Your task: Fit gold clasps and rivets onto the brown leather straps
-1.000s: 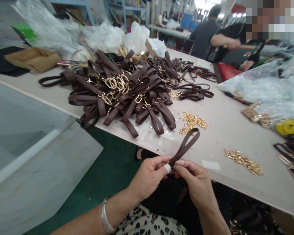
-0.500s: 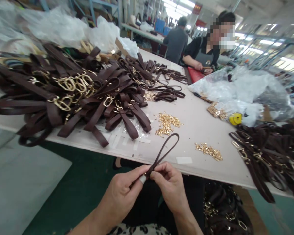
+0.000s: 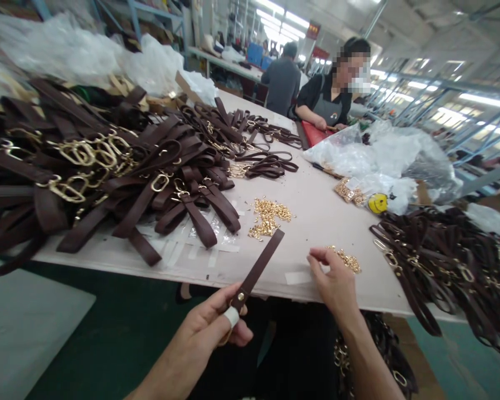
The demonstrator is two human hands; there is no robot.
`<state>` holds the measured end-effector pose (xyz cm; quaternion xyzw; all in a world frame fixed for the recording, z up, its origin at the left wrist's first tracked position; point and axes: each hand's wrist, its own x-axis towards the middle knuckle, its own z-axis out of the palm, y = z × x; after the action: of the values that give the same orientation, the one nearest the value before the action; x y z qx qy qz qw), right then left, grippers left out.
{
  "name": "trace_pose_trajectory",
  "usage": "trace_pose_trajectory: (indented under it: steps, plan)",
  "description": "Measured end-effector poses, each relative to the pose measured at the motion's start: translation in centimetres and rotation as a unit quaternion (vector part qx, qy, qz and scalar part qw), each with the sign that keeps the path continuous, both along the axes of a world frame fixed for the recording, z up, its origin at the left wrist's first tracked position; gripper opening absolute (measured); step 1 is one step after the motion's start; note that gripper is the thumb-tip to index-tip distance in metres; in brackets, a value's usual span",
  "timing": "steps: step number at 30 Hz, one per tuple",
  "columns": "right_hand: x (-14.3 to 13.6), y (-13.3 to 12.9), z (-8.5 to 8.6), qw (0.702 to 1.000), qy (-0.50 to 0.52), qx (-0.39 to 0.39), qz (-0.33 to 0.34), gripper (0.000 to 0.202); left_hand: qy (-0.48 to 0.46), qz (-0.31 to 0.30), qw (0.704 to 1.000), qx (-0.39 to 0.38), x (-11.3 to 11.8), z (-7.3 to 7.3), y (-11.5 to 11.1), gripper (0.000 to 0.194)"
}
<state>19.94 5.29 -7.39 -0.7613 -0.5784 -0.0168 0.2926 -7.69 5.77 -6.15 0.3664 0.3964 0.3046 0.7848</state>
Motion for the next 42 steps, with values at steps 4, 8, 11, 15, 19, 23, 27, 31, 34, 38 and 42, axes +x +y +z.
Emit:
trace_pose_trajectory:
  steps: [4,8,11,15,19,23,27,31,34,38,42]
  plan:
    - [4.7,2.1,-0.8,0.994,-0.103,-0.046,-0.009,0.021,-0.085,-0.006,0.993,-0.086,-0.2,0.1,-0.1,0.034]
    - [5.4,3.3,-1.2,0.982,-0.166,-0.086,0.010,0.021,-0.109,0.002,0.988,-0.107,-0.4,-0.1,0.0,0.040]
    - [5.4,3.8,-1.1,0.977,-0.189,-0.102,0.017,0.021,-0.130,0.017,0.985,-0.109,-0.4,-0.5,0.0,0.047]
    - [5.8,4.2,-1.1,0.977,-0.191,-0.099,0.016,0.025,-0.128,0.047,0.988,-0.078,-0.2,-1.2,0.1,0.041]
    - [5.4,3.9,-1.5,0.984,-0.157,-0.077,0.031,0.024,-0.053,0.048,0.997,-0.018,-0.1,-1.4,0.2,0.036]
    - [2.1,1.9,-1.5,0.998,0.058,-0.017,0.036,0.021,-0.017,0.071,0.997,0.009,0.3,-0.9,0.6,0.034]
    - [-3.7,-1.3,-1.3,0.945,0.319,0.041,0.058,0.020,-0.032,0.090,0.995,-0.004,0.9,-0.2,1.0,0.039]
    - [-9.0,-3.5,-1.3,0.904,0.411,0.079,0.093,0.012,-0.026,0.066,0.997,0.011,1.4,0.0,0.9,0.030]
    - [-11.0,-3.9,-1.5,0.899,0.400,0.111,0.135,0.010,-0.010,0.069,0.997,0.035,1.5,-0.4,0.5,0.020]
    - [-11.6,-3.9,-1.6,0.933,0.292,0.107,0.180,0.014,0.005,0.076,0.995,0.070,1.4,-1.2,0.1,0.018]
    - [-11.9,-4.1,-1.2,0.950,0.215,0.102,0.203,0.015,0.056,0.071,0.984,0.153,1.0,-1.4,-0.2,0.013]
